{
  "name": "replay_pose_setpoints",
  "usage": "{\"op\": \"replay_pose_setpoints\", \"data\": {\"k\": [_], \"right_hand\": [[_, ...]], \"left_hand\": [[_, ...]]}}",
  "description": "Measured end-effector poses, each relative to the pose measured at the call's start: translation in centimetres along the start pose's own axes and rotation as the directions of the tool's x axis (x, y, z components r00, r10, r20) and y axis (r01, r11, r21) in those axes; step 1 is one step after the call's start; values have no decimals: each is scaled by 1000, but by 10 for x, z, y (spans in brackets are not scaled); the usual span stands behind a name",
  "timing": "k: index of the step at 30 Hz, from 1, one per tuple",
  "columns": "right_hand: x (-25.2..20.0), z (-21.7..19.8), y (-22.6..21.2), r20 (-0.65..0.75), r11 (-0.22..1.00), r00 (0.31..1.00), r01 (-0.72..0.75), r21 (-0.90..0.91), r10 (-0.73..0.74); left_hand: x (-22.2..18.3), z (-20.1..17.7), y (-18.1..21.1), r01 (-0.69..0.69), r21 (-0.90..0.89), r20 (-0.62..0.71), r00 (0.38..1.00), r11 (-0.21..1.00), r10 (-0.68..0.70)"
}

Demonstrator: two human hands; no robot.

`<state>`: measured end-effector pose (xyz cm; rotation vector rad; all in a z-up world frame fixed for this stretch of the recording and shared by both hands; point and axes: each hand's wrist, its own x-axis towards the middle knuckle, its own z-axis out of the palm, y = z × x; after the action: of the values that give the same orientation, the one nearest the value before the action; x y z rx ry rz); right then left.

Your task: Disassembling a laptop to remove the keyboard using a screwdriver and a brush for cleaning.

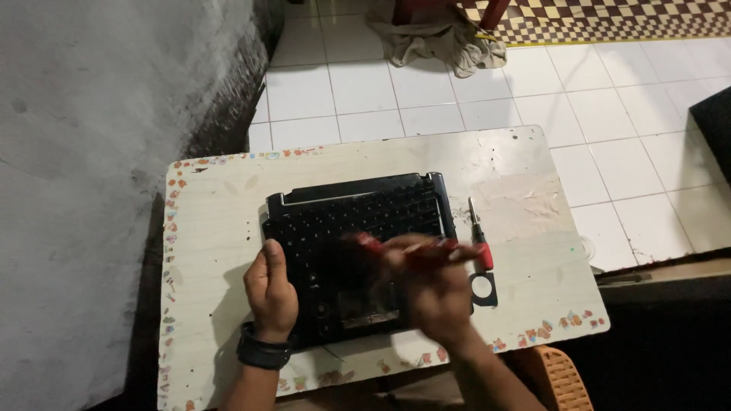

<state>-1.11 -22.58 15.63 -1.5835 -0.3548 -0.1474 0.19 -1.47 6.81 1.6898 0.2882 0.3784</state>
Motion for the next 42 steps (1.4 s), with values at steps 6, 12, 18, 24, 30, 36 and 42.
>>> {"op": "replay_pose_setpoints", "data": {"k": [6,12,18,24,30,36,42], "right_hand": [[9,-35,12,-592,891,788,-133,-433,-170],[-10,14,7,-249,870,885,272,-411,-394],[-4,7,5,-240,993,965,95,-66,-108],[1,-1,9,-360,787,803,203,-583,-474],[-18,20,-1,-133,997,991,33,76,-23],[-3,-31,18,-486,966,874,-143,-214,21],[-3,-23,19,-545,948,810,39,-317,-216]], "left_hand": [[1,0,3,0,-18,2,1000,1000,0],[0,1,2,-17,-16,-13,1000,1000,17],[1,1,2,-1,-37,1,1000,999,1],[1,1,6,-12,-46,-6,1000,999,12],[0,-1,-2,29,-101,9,1000,995,-28],[0,-1,8,5,-24,-18,1000,1000,-6],[0,0,-1,7,14,18,1000,1000,-7]]}}
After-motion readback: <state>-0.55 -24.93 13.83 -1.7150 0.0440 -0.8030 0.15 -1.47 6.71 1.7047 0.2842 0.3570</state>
